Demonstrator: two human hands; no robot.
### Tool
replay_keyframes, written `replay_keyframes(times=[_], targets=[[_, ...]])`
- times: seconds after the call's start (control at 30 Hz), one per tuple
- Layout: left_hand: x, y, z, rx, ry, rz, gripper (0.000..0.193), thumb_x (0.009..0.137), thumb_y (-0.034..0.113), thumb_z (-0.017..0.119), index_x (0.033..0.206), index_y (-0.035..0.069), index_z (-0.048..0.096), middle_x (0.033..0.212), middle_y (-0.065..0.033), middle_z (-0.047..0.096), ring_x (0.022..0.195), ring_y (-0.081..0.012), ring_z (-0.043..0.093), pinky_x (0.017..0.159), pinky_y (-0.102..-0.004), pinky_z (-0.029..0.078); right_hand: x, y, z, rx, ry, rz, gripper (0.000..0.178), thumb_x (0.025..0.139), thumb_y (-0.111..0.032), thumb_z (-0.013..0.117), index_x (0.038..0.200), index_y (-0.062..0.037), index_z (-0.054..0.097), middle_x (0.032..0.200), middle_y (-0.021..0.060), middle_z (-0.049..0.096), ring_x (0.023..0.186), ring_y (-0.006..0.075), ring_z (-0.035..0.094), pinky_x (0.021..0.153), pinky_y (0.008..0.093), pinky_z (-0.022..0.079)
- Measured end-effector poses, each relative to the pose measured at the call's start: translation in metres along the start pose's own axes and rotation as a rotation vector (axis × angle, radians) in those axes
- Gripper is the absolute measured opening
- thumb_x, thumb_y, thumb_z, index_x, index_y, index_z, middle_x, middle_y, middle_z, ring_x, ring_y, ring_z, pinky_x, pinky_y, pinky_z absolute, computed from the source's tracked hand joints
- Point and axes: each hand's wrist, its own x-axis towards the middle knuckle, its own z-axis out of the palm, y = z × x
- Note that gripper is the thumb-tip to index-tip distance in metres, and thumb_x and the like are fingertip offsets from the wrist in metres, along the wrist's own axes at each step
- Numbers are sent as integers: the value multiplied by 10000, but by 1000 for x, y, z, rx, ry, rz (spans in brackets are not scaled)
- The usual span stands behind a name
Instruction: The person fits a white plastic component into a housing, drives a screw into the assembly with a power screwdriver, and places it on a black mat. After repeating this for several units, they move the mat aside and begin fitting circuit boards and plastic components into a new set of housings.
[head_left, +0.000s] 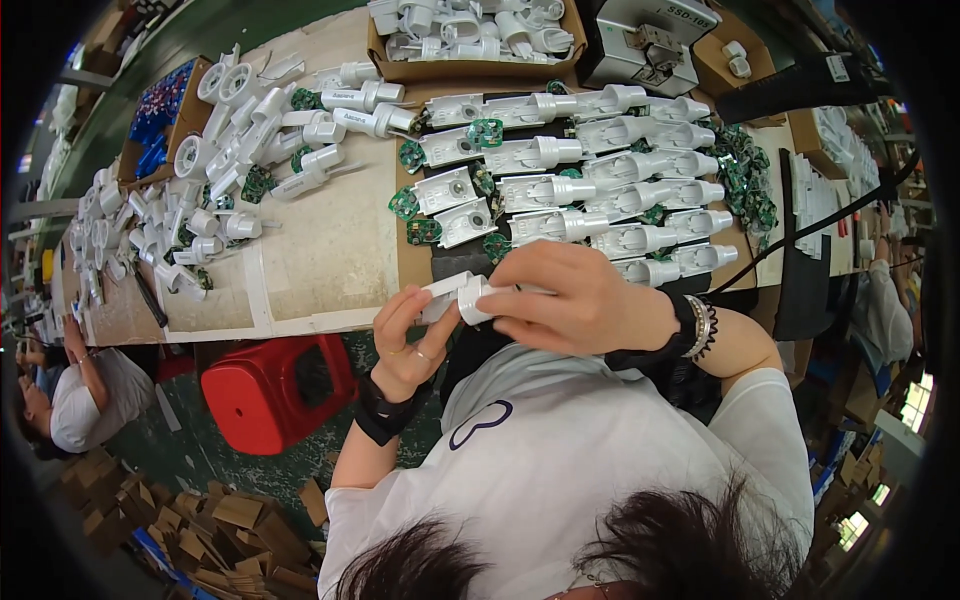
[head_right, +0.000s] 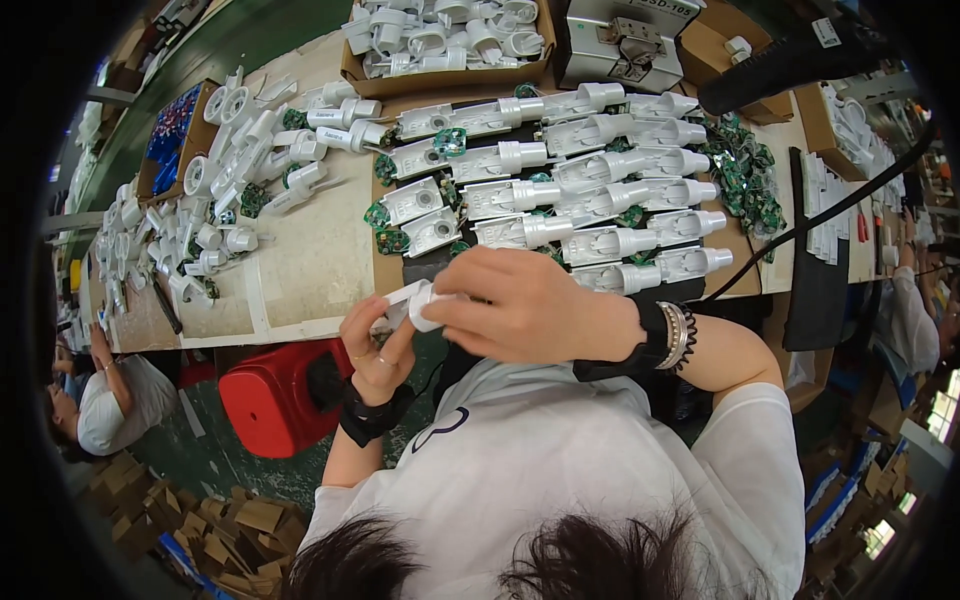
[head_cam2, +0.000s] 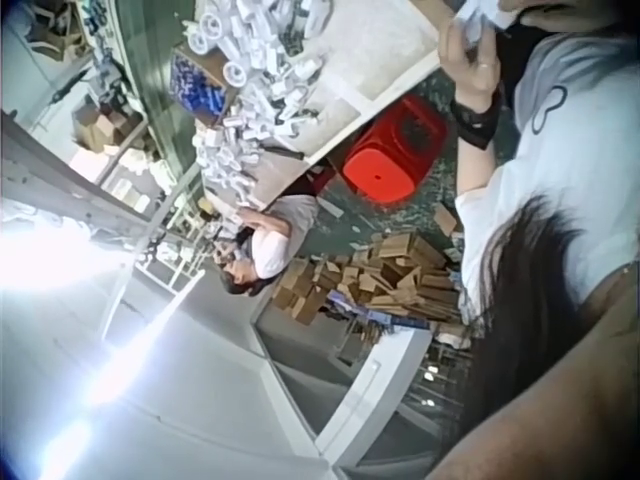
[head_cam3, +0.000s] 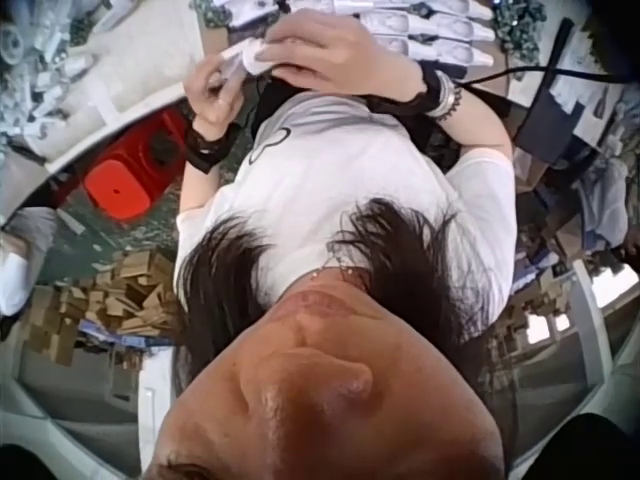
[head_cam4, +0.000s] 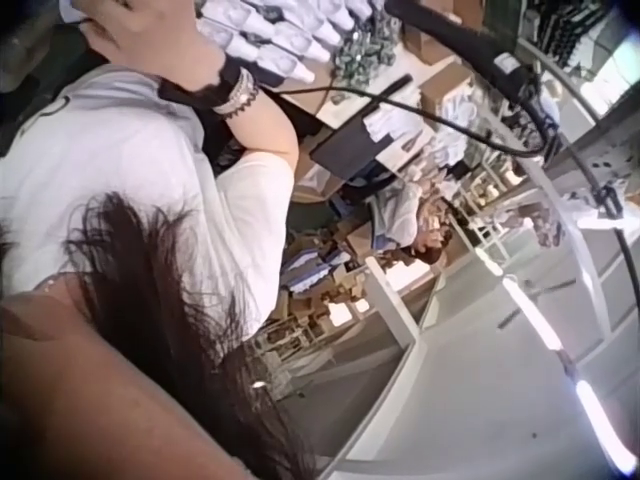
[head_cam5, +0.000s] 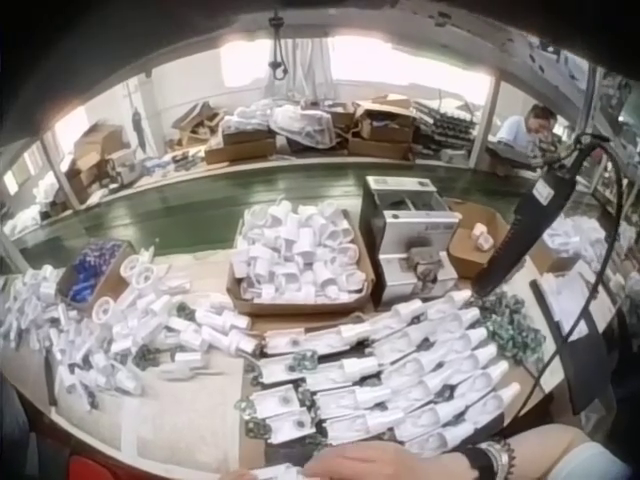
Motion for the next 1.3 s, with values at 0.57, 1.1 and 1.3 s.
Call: replay_keyframes(times=[0.57, 1.1, 1.3], targets=[[8, 13, -16, 3, 162, 67, 451, 650, -26, 770, 1051, 164, 687, 1150, -58, 446, 1091, -244, 474, 840, -273, 507, 17, -13, 6, 495, -17, 260, 481, 711, -155, 792, 1130, -20, 600, 927, 73, 635, 838, 147, 628, 711, 264, 509], [42, 14, -20, -24, -148, -14, 428, 648, -23, 686, 1056, 106, 683, 1160, -133, 556, 985, -282, 588, 765, -331, 540, 4, 6, 18, 937, -76, 772, 378, 809, -153, 718, 1133, -11, 583, 933, 43, 653, 840, 80, 609, 758, 233, 501], [40, 11, -10, -19, -177, -24, 438, 632, -35, 649, 1050, 96, 676, 1164, -154, 552, 989, -313, 589, 779, -350, 531, 4, -1, -2, 493, -70, 593, 460, 780, -139, 729, 1182, -3, 552, 1110, 101, 597, 986, 149, 581, 834, 278, 480]])
